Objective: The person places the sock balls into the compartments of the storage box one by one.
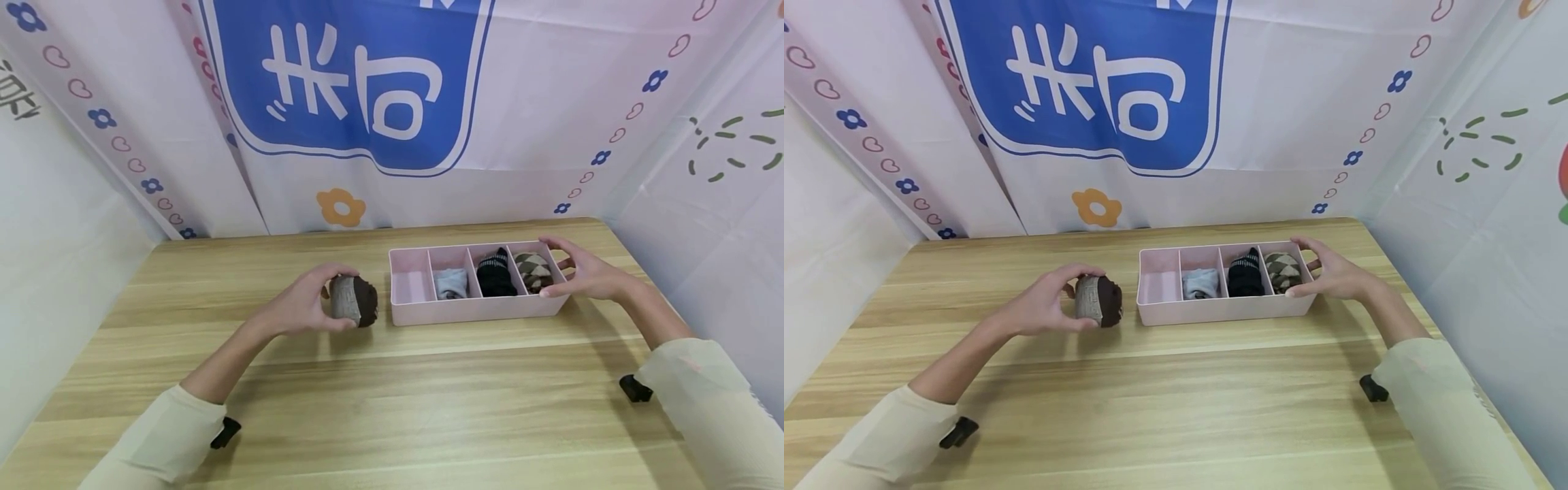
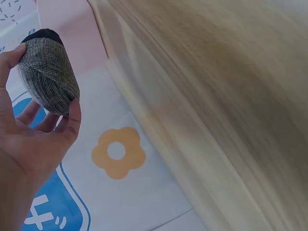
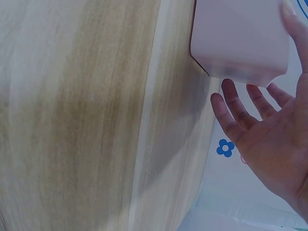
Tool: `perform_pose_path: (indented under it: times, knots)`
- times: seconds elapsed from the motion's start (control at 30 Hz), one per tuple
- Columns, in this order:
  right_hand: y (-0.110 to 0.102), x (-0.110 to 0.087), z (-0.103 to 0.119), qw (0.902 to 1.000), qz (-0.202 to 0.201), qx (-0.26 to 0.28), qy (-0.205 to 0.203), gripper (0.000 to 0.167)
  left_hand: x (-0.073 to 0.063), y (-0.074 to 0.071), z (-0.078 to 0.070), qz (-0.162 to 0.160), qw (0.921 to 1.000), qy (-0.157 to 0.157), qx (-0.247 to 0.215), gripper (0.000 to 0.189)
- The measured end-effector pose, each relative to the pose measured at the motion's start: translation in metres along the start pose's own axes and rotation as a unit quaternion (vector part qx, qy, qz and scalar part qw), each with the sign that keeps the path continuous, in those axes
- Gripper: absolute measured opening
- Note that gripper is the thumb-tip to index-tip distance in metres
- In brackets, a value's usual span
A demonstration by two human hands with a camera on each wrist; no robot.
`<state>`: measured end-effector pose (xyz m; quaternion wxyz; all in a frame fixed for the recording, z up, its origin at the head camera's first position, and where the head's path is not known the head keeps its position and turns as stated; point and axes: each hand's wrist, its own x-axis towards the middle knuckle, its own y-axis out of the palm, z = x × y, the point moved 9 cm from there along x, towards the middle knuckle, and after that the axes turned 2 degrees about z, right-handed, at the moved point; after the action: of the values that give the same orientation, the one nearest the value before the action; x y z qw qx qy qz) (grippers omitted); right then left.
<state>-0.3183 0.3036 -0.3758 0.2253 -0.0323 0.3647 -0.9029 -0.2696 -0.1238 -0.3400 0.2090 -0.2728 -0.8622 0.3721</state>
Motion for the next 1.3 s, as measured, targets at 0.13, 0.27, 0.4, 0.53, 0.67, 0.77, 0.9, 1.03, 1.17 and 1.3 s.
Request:
perform_pose_path:
  times: [0.13,0.27,0.4,0.53,0.67,0.77,0.9,1.03,1.17,1.3]
  knots:
    - [-0.001,0.000,0.001,1.0000,0.000,-0.006,0.000,0.106,0.005,-0.001,-0.002,-0.008,0.9999,0.003,-0.011,0.080]
    - [-0.001,-0.001,0.001,1.0000,-0.001,-0.009,-0.001,0.105,0.010,-0.003,-0.005,-0.021,0.9996,0.003,-0.016,0.081]
    - [-0.001,0.000,0.001,1.0000,-0.001,-0.009,-0.001,0.105,0.016,-0.006,-0.009,-0.032,0.9994,-0.002,-0.014,0.078]
    - [-0.001,0.002,0.000,1.0000,-0.001,-0.004,-0.002,0.105,0.025,-0.007,-0.014,-0.038,0.9992,-0.004,-0.010,0.077]
    - [-0.002,0.003,0.000,1.0000,0.000,-0.003,-0.002,0.105,0.036,-0.006,-0.018,-0.047,0.9987,0.000,-0.020,0.076]
    - [-0.002,0.003,0.000,1.0000,-0.001,-0.004,0.000,0.105,0.043,-0.005,-0.019,-0.055,0.9980,-0.001,-0.031,0.076]
    - [-0.001,0.001,-0.002,1.0000,0.002,-0.003,0.003,0.106,0.053,-0.001,-0.020,-0.056,0.9976,-0.004,-0.041,0.076]
    - [0.000,0.000,-0.003,1.0000,0.005,-0.001,0.005,0.107,0.063,0.004,-0.021,-0.056,0.9971,-0.004,-0.051,0.076]
    - [0.000,0.000,-0.003,1.0000,0.005,-0.001,0.004,0.106,0.071,0.008,-0.019,-0.057,0.9972,-0.010,-0.049,0.076]
    - [0.000,0.000,-0.003,1.0000,0.006,0.001,0.004,0.106,0.078,0.015,-0.015,-0.051,0.9971,-0.025,-0.051,0.076]
